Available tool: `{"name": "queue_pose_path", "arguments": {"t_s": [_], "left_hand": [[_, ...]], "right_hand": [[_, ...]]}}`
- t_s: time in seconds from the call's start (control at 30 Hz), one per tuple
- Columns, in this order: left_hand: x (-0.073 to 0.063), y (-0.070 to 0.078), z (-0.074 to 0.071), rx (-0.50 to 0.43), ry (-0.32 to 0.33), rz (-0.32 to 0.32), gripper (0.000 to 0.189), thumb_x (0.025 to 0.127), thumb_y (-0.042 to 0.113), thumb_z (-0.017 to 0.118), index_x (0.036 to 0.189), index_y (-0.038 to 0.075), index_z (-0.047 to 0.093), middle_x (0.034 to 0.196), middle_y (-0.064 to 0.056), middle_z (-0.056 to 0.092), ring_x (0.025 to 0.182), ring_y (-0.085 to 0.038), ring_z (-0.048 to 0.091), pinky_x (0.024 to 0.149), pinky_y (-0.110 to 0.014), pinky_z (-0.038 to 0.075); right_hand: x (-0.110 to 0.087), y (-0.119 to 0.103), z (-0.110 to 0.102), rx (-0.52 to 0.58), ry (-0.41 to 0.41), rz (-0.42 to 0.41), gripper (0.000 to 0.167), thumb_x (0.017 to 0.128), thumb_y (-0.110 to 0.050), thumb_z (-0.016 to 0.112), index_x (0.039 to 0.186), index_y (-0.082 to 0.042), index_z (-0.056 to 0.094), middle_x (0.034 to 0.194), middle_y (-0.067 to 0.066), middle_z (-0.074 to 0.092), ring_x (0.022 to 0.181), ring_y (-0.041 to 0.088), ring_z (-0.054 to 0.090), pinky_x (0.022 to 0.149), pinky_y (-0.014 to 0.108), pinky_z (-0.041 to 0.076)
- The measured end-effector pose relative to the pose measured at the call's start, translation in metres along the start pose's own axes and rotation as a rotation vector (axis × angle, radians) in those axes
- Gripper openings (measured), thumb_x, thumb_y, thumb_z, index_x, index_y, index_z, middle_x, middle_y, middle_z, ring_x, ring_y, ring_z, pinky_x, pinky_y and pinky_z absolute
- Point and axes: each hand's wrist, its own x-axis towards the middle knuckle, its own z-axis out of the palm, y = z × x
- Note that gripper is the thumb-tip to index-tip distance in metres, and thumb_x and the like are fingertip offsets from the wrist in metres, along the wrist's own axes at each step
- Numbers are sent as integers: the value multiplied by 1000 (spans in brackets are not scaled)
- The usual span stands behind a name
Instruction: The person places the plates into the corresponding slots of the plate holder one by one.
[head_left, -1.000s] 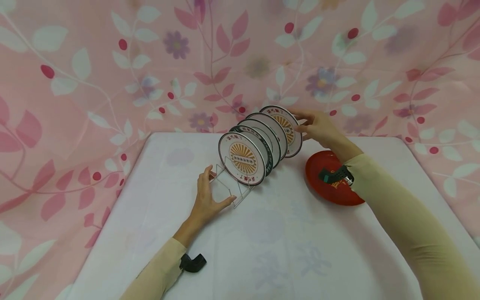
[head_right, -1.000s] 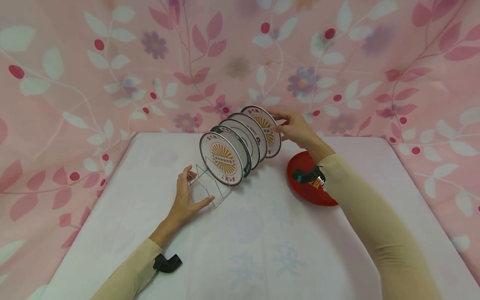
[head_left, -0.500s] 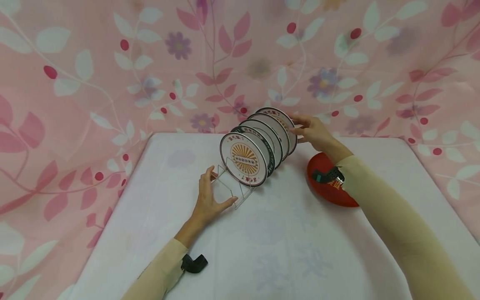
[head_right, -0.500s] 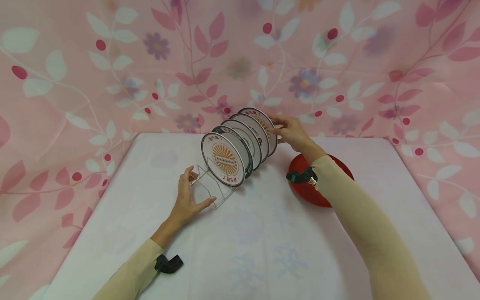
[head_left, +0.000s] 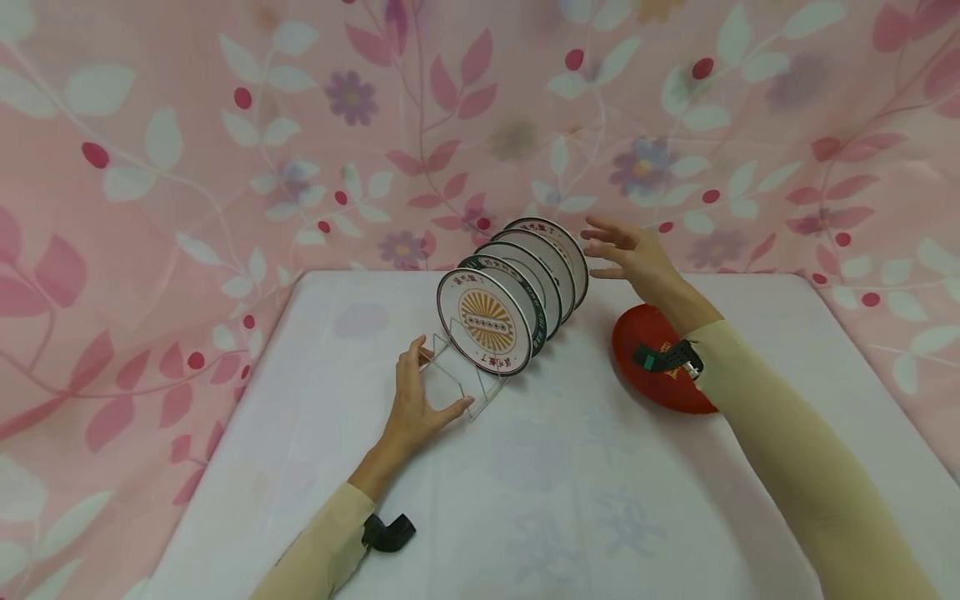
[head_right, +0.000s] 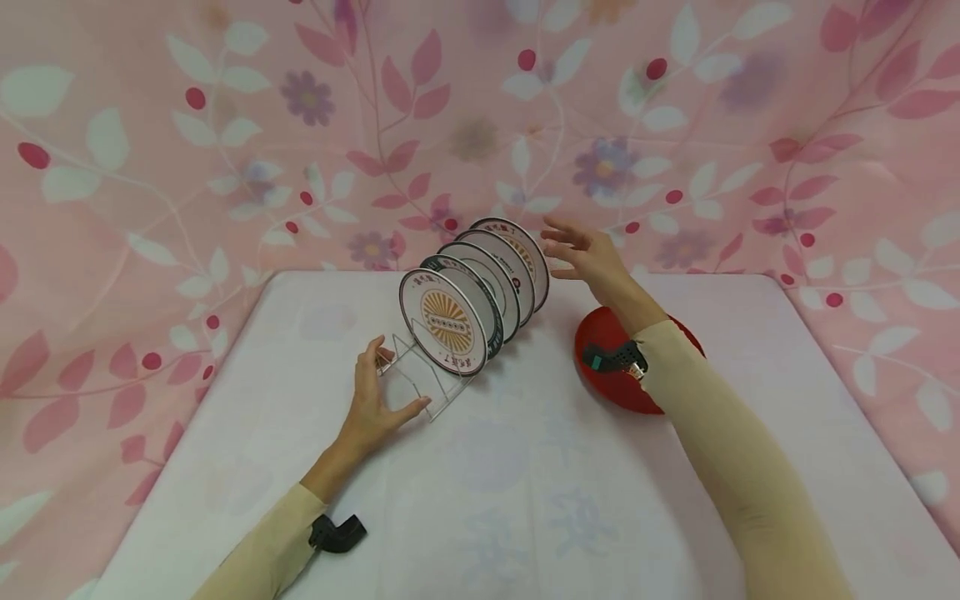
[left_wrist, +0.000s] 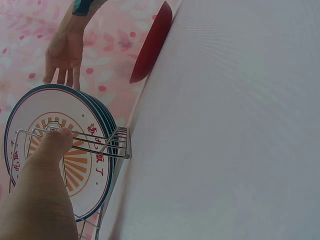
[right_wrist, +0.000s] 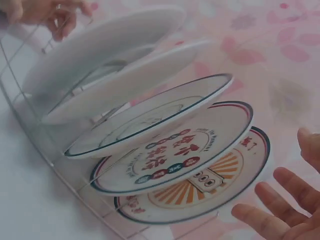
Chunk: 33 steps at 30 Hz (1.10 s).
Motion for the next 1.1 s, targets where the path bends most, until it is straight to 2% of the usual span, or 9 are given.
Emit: {"name": "queue_pose_path", "arguments": {"t_s": [0.1, 0.23, 0.33, 0.4, 0.53, 0.73, 0.9, 1.03, 1.1], "left_hand": [[1, 0, 1, -2, 1, -5, 116, 66, 37, 87, 155, 13, 17, 126, -14, 41, 121, -26, 39, 102, -43, 34], [1, 1, 2, -2, -6, -1, 116, 67, 36, 87, 155, 13, 16, 126, -14, 41, 121, -27, 39, 102, -44, 35], [1, 1, 2, -5, -10, 3, 115, 67, 34, 88, 154, 13, 16, 125, -14, 42, 120, -28, 39, 101, -45, 35], [1, 2, 2, -3, -11, -2, 115, 67, 34, 88, 154, 13, 16, 125, -15, 41, 120, -28, 39, 101, -45, 35], [1, 3, 0, 1, -19, -16, 115, 67, 33, 88, 154, 12, 16, 126, -15, 41, 121, -28, 39, 102, -44, 34], [0, 1, -2, -8, -26, -27, 115, 67, 35, 87, 154, 13, 16, 125, -15, 41, 120, -27, 39, 103, -44, 34], [0, -1, 0, -17, -14, -22, 116, 66, 35, 88, 155, 15, 16, 125, -14, 41, 119, -26, 39, 101, -45, 34], [0, -1, 0, -24, -11, -13, 117, 65, 35, 88, 155, 14, 17, 125, -14, 41, 118, -26, 39, 100, -48, 35], [0, 0, 1, -30, -11, -11, 116, 65, 35, 88, 155, 14, 17, 125, -14, 41, 117, -27, 39, 99, -49, 35]], "right_hand": [[-23, -1, -12, 6, -23, -13, 54, 98, -25, 58, 149, -24, 42, 151, 16, 42, 124, 25, 54, 90, 36, 54], [-63, 3, -34, -84, -32, -44, 51, 100, -28, 55, 149, -27, 42, 147, 8, 48, 117, 13, 59, 86, 29, 55], [-93, 12, -55, -165, 16, -57, 49, 101, -26, 54, 149, -25, 42, 137, -2, 56, 111, 5, 62, 82, 25, 55], [-112, 22, -71, -172, 69, -56, 48, 101, -22, 54, 148, -22, 43, 128, -7, 60, 105, 2, 65, 78, 23, 56], [-146, 52, -107, -109, 170, 0, 46, 100, -19, 55, 145, -18, 46, 115, -17, 66, 96, -1, 67, 71, 21, 57], [-191, 102, -146, 66, 175, 125, 36, 102, -18, 51, 136, -28, 50, 107, -21, 67, 91, -1, 67, 69, 23, 57], [-205, 125, -149, 180, 181, 223, 27, 101, -21, 52, 125, -33, 51, 101, -21, 70, 89, 2, 69, 70, 25, 58], [-203, 137, -145, 229, 155, 284, 30, 101, -24, 52, 130, -29, 48, 102, -18, 71, 89, 7, 71, 72, 29, 58], [-200, 140, -142, 210, 157, 319, 34, 101, -27, 53, 133, -26, 45, 101, -19, 71, 88, 8, 71, 72, 30, 58]]}}
